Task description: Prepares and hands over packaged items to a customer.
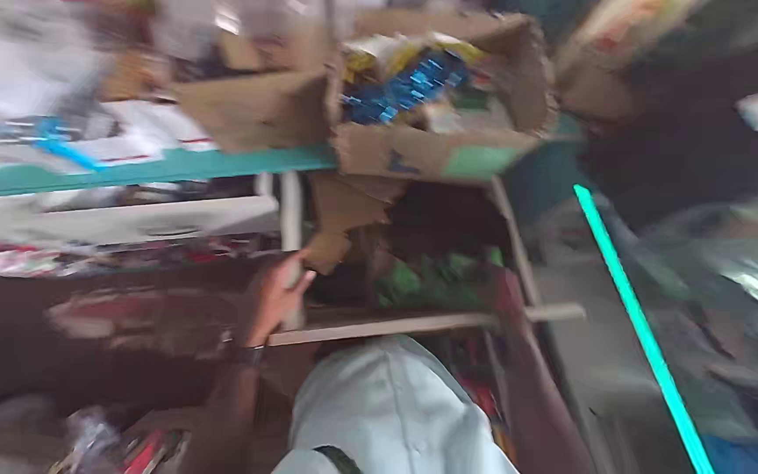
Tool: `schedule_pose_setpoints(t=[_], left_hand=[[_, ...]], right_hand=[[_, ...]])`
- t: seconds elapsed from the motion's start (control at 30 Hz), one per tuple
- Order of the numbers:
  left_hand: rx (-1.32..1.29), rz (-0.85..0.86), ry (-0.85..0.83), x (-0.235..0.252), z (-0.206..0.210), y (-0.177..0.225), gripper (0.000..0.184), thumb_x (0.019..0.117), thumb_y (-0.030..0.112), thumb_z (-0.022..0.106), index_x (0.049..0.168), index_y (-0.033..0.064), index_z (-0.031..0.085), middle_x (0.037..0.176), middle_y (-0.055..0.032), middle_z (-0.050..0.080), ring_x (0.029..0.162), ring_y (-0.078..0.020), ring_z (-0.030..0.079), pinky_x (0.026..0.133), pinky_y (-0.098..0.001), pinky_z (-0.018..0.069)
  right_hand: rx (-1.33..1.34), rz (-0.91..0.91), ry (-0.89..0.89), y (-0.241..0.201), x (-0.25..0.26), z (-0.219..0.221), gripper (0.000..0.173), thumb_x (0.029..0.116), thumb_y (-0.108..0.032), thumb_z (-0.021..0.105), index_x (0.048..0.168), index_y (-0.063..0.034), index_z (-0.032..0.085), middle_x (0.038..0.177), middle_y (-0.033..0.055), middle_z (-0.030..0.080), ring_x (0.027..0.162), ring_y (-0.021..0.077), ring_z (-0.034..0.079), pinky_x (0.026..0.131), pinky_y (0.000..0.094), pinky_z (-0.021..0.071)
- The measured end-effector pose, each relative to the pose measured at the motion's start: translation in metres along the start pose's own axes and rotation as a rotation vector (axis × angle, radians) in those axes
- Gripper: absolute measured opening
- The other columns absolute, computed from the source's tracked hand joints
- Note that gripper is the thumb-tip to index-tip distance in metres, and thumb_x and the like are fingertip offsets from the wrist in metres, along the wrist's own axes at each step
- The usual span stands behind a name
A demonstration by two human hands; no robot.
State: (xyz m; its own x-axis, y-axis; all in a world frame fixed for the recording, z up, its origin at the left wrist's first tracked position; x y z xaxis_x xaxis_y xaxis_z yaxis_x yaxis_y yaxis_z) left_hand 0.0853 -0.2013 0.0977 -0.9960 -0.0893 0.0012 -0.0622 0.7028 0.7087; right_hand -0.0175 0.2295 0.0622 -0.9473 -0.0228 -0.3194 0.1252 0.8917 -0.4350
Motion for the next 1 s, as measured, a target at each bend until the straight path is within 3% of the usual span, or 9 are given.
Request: schedule_pose_setpoints(t=[0.23,0.37,0.43,0.5,0.53,0.63,0.77,0.9,1.0], left_hand=[[0.176,0.173,-0.4,0.061,0.093,0.059,0.032,0.0997,0.037,0.064,0.11,0.0103,0.076,0.115,-0.0117,0.072,0.113,-0.032,0.067,0.099,-0.0588,0.0508],[0.33,0.326,-0.59,0.08,0.186,0.096,0.056,0.0877,0.04,0.078,0.136,0.0152,0.064,0.142,-0.0141,0.059,0.135,-0.0372,0.05,0.112,-0.0617,0.0371],[0.311,0.402,-0.587,0.086,0.198,0.099,0.031,0.0879,0.015,0.074,0.118,0.009,0.074,0.134,-0.015,0.064,0.134,-0.0376,0.051,0.113,-0.0611,0.0347],[0.045,0.337,-0.431,0.102,0.162,0.093,0.015,0.09,0.008,0.068,0.102,0.0013,0.074,0.111,-0.0145,0.072,0.115,-0.0287,0.065,0.106,-0.0509,0.047],[-0.157,0.266,-0.331,0.109,0.138,0.084,0.012,0.0908,0.009,0.065,0.096,-0.0005,0.071,0.097,-0.0131,0.071,0.097,-0.0236,0.068,0.092,-0.0462,0.0554],[-0.575,-0.054,-0.136,0.121,0.069,0.063,0.006,0.0945,0.009,0.06,0.096,0.0045,0.063,0.086,-0.0035,0.062,0.079,-0.0125,0.061,0.074,-0.0365,0.0543],[-0.893,-0.248,-0.064,0.122,0.058,0.057,0.015,0.0923,0.002,0.054,0.104,0.0039,0.063,0.094,-0.0069,0.068,0.088,-0.0179,0.067,0.081,-0.0413,0.059],[-0.925,-0.178,-0.227,0.101,0.103,0.113,0.016,0.0898,-0.002,0.06,0.105,0.0009,0.064,0.095,-0.0063,0.07,0.09,-0.0151,0.069,0.082,-0.0365,0.0603],[-0.923,-0.054,-0.202,0.08,0.129,0.154,0.011,0.0863,0.001,0.063,0.097,0.0023,0.066,0.092,-0.0039,0.07,0.087,-0.0134,0.069,0.079,-0.0346,0.0607]], right_hand=[[0.099,-0.127,0.592,-0.006,0.019,-0.069,0.027,0.0963,-0.031,0.072,0.108,-0.0073,0.075,0.078,0.013,0.069,0.067,0.0284,0.065,0.066,0.0531,0.0531],[0.088,-0.2,0.383,0.009,0.04,-0.021,0.023,0.0989,-0.028,0.068,0.109,-0.0086,0.076,0.096,0.013,0.074,0.083,0.0282,0.071,0.078,0.0542,0.0582],[0.158,-0.109,0.15,0.015,0.043,-0.005,0.029,0.0974,-0.03,0.071,0.118,-0.0093,0.073,0.104,0.0129,0.075,0.092,0.0279,0.072,0.085,0.0542,0.0581],[0.249,-0.016,-0.111,0.021,0.037,0.008,0.044,0.0967,-0.032,0.072,0.135,-0.011,0.063,0.115,0.0162,0.072,0.1,0.0302,0.071,0.092,0.0551,0.0564],[0.282,-0.008,-0.217,0.025,0.03,0.016,0.05,0.0969,-0.031,0.072,0.141,-0.0109,0.058,0.117,0.0186,0.071,0.102,0.0319,0.07,0.093,0.0555,0.0553],[0.219,-0.083,-0.36,0.017,0.023,0.026,0.05,0.0982,-0.031,0.07,0.14,-0.0058,0.059,0.122,0.0228,0.068,0.113,0.0385,0.065,0.101,0.0608,0.0484],[0.432,-0.165,-0.011,-0.018,0.013,0.002,0.037,0.0996,-0.027,0.066,0.131,-0.006,0.068,0.123,0.016,0.07,0.113,0.0306,0.068,0.1,0.0541,0.053],[1.078,-0.257,0.022,-0.073,-0.025,-0.012,0.065,0.0901,-0.03,0.074,0.146,-0.0074,0.05,0.125,0.0057,0.069,0.109,0.0138,0.068,0.094,0.0338,0.0583],[1.163,-0.23,0.515,-0.044,-0.065,-0.04,0.015,0.0873,-0.002,0.069,0.102,-0.0054,0.071,0.088,-0.0028,0.073,0.078,0.0041,0.069,0.074,0.0261,0.0603]])
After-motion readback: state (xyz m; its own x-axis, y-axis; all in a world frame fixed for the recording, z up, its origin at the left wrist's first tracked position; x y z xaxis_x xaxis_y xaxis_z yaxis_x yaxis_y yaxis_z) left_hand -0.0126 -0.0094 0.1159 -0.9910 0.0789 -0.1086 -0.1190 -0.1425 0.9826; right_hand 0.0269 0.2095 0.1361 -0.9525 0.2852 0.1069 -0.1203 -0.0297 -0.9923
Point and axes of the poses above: each hand's wrist, its own x-axis towards the middle knuckle, its own z-axis out of the palm, y = z × x, the point moved 5 cm from there along x, towards the middle knuckle
